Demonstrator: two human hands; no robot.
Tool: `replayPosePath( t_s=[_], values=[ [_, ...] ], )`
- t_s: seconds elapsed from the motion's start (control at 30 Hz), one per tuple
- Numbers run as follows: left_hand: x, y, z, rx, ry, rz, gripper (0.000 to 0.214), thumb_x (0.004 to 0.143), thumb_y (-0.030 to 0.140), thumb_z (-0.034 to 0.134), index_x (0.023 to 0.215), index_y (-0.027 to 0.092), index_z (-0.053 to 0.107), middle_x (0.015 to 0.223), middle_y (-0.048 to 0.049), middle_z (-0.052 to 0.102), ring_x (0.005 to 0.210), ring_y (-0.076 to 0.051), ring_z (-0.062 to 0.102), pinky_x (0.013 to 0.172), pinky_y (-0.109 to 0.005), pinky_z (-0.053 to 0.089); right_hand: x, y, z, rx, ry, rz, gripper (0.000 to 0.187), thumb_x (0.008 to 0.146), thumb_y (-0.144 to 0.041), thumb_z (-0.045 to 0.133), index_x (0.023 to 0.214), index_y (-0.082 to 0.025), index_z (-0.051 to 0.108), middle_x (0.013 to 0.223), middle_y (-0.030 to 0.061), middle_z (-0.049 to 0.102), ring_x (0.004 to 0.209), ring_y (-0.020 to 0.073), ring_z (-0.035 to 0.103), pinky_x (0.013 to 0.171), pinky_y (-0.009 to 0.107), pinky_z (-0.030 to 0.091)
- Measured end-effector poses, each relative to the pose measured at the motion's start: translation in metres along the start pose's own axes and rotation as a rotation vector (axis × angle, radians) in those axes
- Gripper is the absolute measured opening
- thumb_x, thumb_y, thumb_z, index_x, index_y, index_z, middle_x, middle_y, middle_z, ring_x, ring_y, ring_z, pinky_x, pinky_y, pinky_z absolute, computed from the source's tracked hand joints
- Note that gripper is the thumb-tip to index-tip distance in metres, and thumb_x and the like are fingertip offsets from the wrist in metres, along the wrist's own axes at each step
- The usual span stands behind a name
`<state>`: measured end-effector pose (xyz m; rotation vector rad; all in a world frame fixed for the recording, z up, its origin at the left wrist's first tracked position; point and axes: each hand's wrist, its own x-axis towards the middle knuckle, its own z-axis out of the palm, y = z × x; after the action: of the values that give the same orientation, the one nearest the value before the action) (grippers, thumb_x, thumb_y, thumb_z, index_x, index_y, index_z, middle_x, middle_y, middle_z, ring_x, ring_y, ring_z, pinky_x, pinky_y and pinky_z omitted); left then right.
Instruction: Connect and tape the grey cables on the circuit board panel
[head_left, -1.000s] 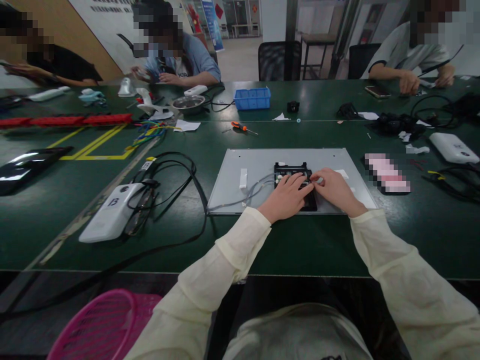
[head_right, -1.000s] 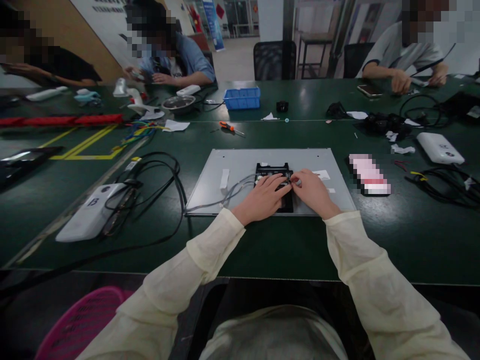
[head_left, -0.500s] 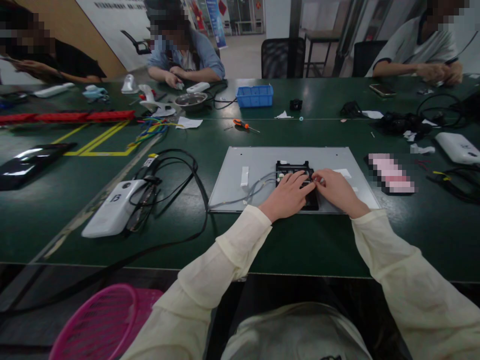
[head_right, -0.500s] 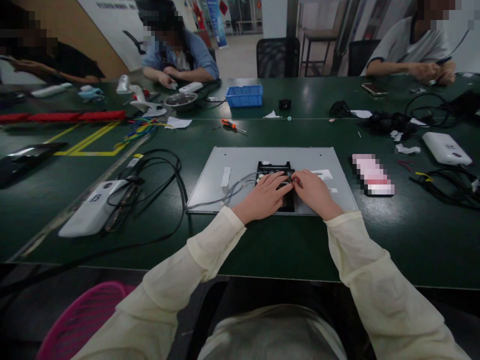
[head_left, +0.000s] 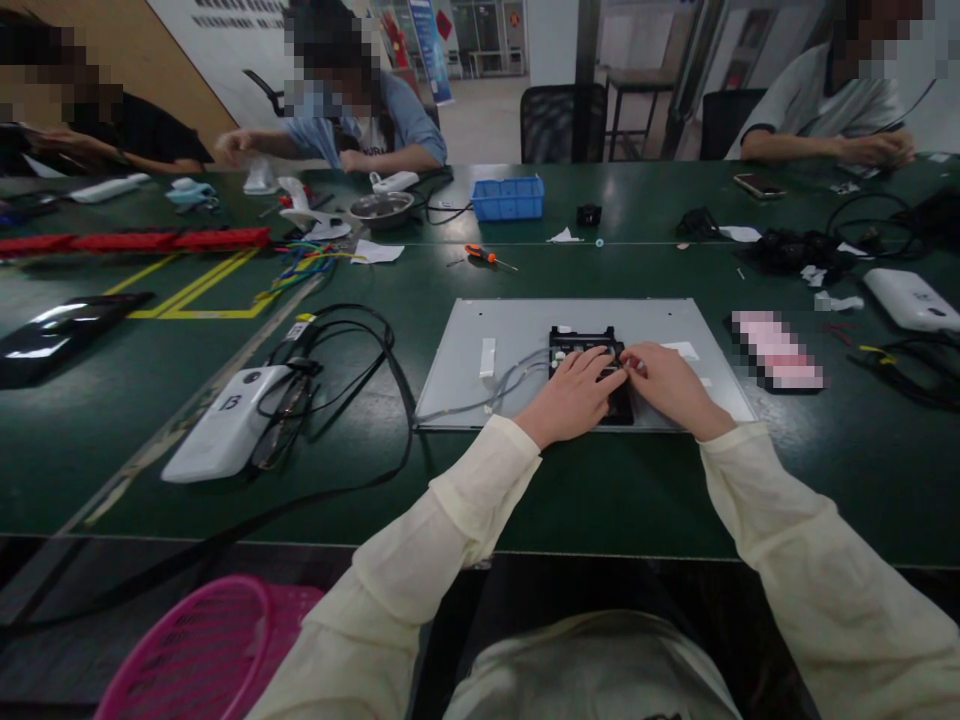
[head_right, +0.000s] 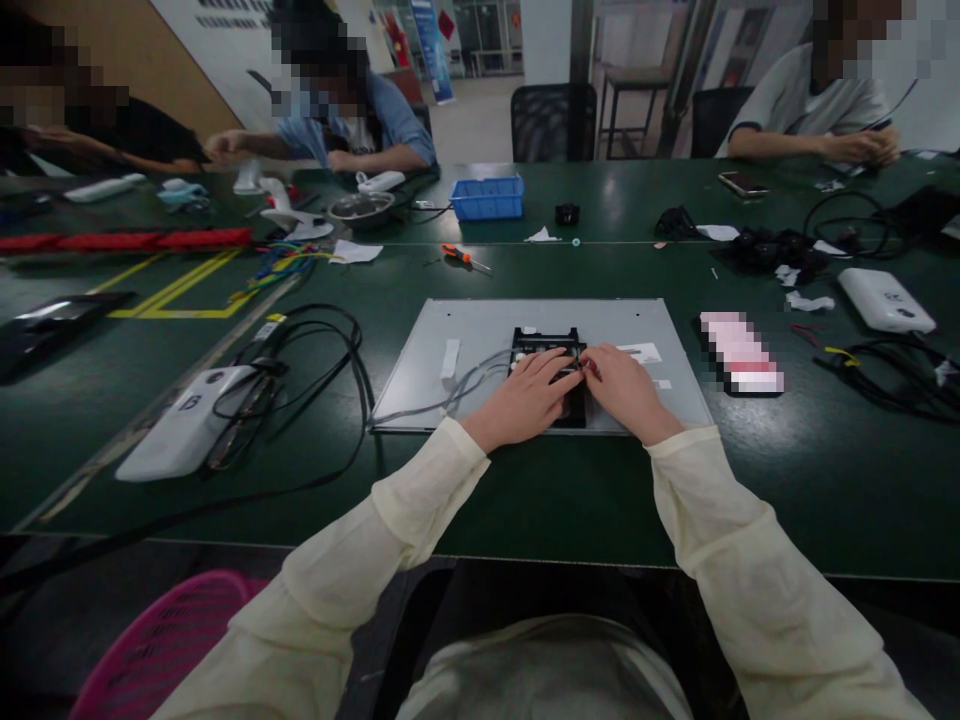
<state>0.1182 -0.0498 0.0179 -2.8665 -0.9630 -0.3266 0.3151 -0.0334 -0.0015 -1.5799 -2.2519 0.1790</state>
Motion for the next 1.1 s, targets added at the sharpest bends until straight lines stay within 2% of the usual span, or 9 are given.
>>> replayPosePath(
  t_s=[0.17, 0.3, 0.4, 0.47, 0.63, 0.87, 1.1],
  values=[
    [0.000, 0.001, -0.002, 0.007, 0.007, 0.005, 0.040, 0.093, 0.023, 0.042, 0.133, 0.018, 0.045, 0.142, -0.0112, 0.044, 0.138, -0.024, 0.031, 0.113, -0.043, 0.025, 0.000, -0.002, -0.004, 0.011, 0.026, -0.002, 0.020, 0.084, -0.017, 0.048, 0.098, -0.019, 0.063, 0.091, 0.0080, 0.064, 0.084, 0.0224, 0.060, 0.076, 0.033, 0.044],
    [-0.001, 0.001, -0.007, 0.003, 0.032, -0.017, 0.042, 0.092, 0.020, 0.041, 0.134, 0.018, 0.044, 0.143, -0.0095, 0.045, 0.139, -0.024, 0.030, 0.114, -0.044, 0.023, -0.001, 0.001, -0.019, 0.069, 0.176, 0.050, 0.023, 0.084, -0.019, 0.050, 0.103, -0.020, 0.062, 0.089, 0.0058, 0.065, 0.072, 0.0192, 0.059, 0.074, 0.033, 0.044],
    [-0.002, -0.003, -0.010, -0.016, 0.083, -0.089, 0.043, 0.091, 0.016, 0.038, 0.134, 0.018, 0.044, 0.141, -0.0085, 0.048, 0.137, -0.023, 0.033, 0.115, -0.044, 0.023, -0.001, 0.003, -0.029, 0.115, 0.282, 0.084, 0.024, 0.084, -0.020, 0.050, 0.105, -0.019, 0.061, 0.089, 0.0055, 0.064, 0.065, 0.0166, 0.057, 0.072, 0.033, 0.044],
    [-0.003, -0.007, -0.011, -0.033, 0.138, -0.172, 0.043, 0.091, 0.014, 0.037, 0.133, 0.017, 0.045, 0.138, -0.0087, 0.050, 0.136, -0.022, 0.036, 0.114, -0.044, 0.024, 0.000, 0.004, -0.031, 0.127, 0.302, 0.093, 0.024, 0.084, -0.020, 0.049, 0.104, -0.019, 0.062, 0.088, 0.0055, 0.064, 0.066, 0.0169, 0.057, 0.071, 0.032, 0.045],
    [-0.007, -0.018, -0.011, -0.069, 0.232, -0.312, 0.040, 0.088, 0.012, 0.040, 0.126, 0.017, 0.051, 0.131, -0.0096, 0.056, 0.132, -0.023, 0.041, 0.114, -0.044, 0.026, 0.000, -0.002, -0.029, 0.145, 0.241, 0.092, 0.024, 0.084, -0.020, 0.049, 0.104, -0.019, 0.062, 0.089, 0.0051, 0.065, 0.065, 0.0167, 0.057, 0.071, 0.032, 0.045],
    [-0.009, -0.018, -0.012, -0.060, 0.285, -0.274, 0.033, 0.089, 0.013, 0.042, 0.118, 0.019, 0.057, 0.123, -0.0086, 0.062, 0.126, -0.021, 0.048, 0.115, -0.047, 0.023, 0.000, -0.009, -0.020, 0.130, 0.140, 0.084, 0.020, 0.086, -0.021, 0.049, 0.100, -0.021, 0.063, 0.088, 0.0041, 0.064, 0.067, 0.0174, 0.058, 0.068, 0.032, 0.044],
    [-0.010, -0.020, -0.008, -0.070, 0.276, -0.268, 0.034, 0.090, 0.014, 0.042, 0.121, 0.018, 0.056, 0.122, -0.0087, 0.063, 0.125, -0.021, 0.050, 0.116, -0.047, 0.022, 0.002, -0.014, -0.017, 0.143, 0.079, 0.092, 0.018, 0.087, -0.022, 0.048, 0.097, -0.022, 0.063, 0.089, 0.0034, 0.063, 0.069, 0.0171, 0.058, 0.068, 0.031, 0.044]
  ],
)
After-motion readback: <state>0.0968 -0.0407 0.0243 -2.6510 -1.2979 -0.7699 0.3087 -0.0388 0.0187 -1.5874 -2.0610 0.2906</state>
